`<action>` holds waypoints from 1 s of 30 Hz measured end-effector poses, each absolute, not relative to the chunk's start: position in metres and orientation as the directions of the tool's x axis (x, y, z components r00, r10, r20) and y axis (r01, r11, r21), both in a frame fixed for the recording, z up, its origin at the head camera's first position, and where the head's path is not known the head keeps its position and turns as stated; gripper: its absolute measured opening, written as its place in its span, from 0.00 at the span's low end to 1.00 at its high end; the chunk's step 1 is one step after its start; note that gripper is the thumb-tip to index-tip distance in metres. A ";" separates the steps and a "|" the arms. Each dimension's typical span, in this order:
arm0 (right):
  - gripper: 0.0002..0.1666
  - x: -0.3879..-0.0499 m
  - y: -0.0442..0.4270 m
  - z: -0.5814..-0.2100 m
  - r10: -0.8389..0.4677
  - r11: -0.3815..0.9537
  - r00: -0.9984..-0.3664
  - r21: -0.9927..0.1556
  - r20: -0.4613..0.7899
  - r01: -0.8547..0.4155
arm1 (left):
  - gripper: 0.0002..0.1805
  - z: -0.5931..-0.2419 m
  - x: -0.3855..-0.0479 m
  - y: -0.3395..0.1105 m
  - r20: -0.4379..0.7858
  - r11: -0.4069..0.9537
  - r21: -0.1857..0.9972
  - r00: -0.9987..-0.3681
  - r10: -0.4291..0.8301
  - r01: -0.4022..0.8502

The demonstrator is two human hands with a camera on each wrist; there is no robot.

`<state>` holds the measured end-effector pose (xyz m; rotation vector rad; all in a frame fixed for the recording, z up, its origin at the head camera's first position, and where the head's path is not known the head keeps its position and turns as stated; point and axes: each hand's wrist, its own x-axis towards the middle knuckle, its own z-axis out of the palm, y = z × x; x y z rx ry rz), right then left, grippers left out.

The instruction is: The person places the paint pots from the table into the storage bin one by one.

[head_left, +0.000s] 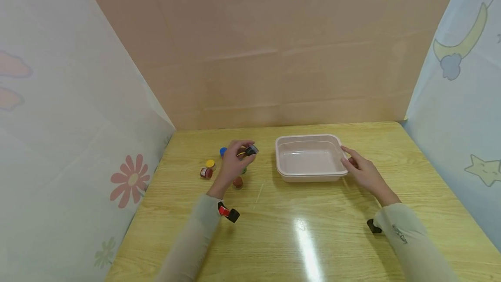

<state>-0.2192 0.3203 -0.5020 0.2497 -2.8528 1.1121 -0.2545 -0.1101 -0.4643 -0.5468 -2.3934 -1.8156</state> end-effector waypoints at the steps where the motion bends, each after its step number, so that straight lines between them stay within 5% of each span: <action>1: 0.34 -0.220 0.320 -0.502 -0.125 0.725 -0.984 -0.666 0.125 -0.176 | 0.20 -0.464 -0.256 -0.108 0.285 0.225 0.915 -0.930 0.230 0.336; 30: 0.34 -0.226 0.299 -0.509 -0.129 0.703 -0.984 -0.688 0.126 -0.180 | 0.22 -0.464 -0.282 -0.045 0.324 0.290 0.864 -0.895 0.305 0.411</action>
